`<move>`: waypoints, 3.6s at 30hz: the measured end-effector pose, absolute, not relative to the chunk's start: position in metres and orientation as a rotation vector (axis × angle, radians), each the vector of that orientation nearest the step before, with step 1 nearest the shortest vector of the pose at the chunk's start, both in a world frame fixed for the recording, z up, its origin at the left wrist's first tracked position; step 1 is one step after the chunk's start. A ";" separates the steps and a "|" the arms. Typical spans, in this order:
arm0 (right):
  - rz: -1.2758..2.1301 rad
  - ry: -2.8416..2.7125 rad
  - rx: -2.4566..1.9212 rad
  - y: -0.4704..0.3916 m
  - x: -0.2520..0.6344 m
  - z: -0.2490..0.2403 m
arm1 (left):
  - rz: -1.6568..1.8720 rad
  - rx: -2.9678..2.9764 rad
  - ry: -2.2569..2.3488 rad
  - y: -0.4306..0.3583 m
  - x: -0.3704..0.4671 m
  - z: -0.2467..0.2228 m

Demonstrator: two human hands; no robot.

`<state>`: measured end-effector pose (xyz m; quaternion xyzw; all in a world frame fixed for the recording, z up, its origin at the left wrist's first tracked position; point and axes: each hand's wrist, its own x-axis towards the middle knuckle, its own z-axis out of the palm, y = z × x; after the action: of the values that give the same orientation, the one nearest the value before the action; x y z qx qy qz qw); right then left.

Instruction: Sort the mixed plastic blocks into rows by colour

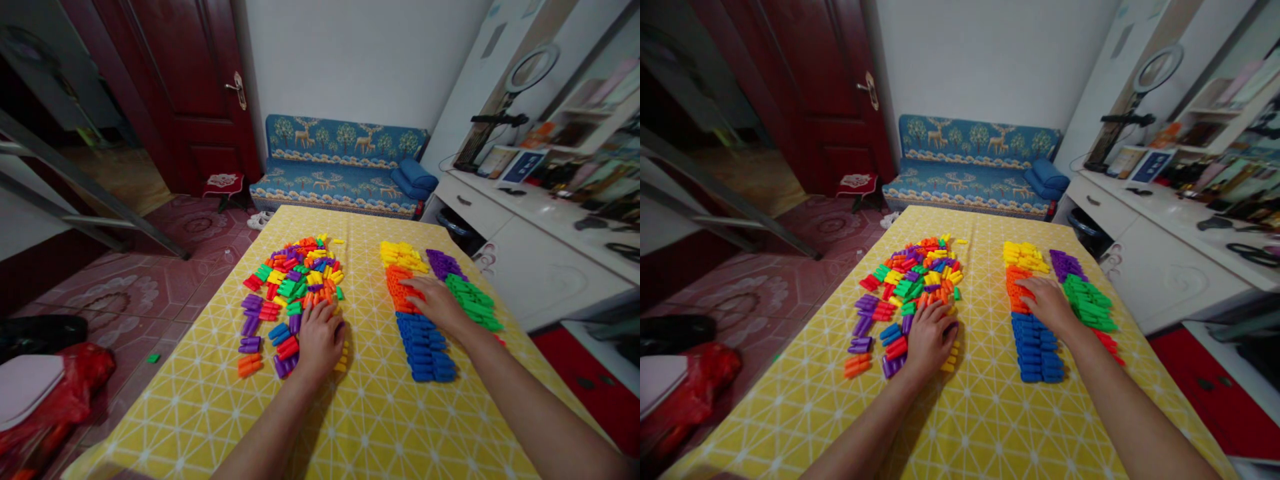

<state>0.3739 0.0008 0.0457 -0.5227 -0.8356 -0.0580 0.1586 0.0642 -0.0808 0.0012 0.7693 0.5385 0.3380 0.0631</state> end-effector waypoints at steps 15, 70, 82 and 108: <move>-0.182 -2.303 -1.624 -0.008 0.411 0.035 | 1.008 2.322 1.620 -0.081 0.064 -0.001; 0.022 -2.423 -1.492 0.000 0.399 0.031 | 0.809 2.544 1.646 -0.067 0.076 0.043; 0.084 -2.050 -1.518 -0.014 0.386 0.047 | 1.682 0.380 0.952 -0.007 0.051 0.057; -0.245 -2.758 -1.801 0.001 0.306 0.054 | 1.423 1.242 1.239 -0.033 0.029 0.008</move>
<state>0.3060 0.0011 0.0539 -0.5436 -0.8322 -0.0739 -0.0805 0.0286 -0.0330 0.0085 0.4972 0.4960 0.5695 0.4271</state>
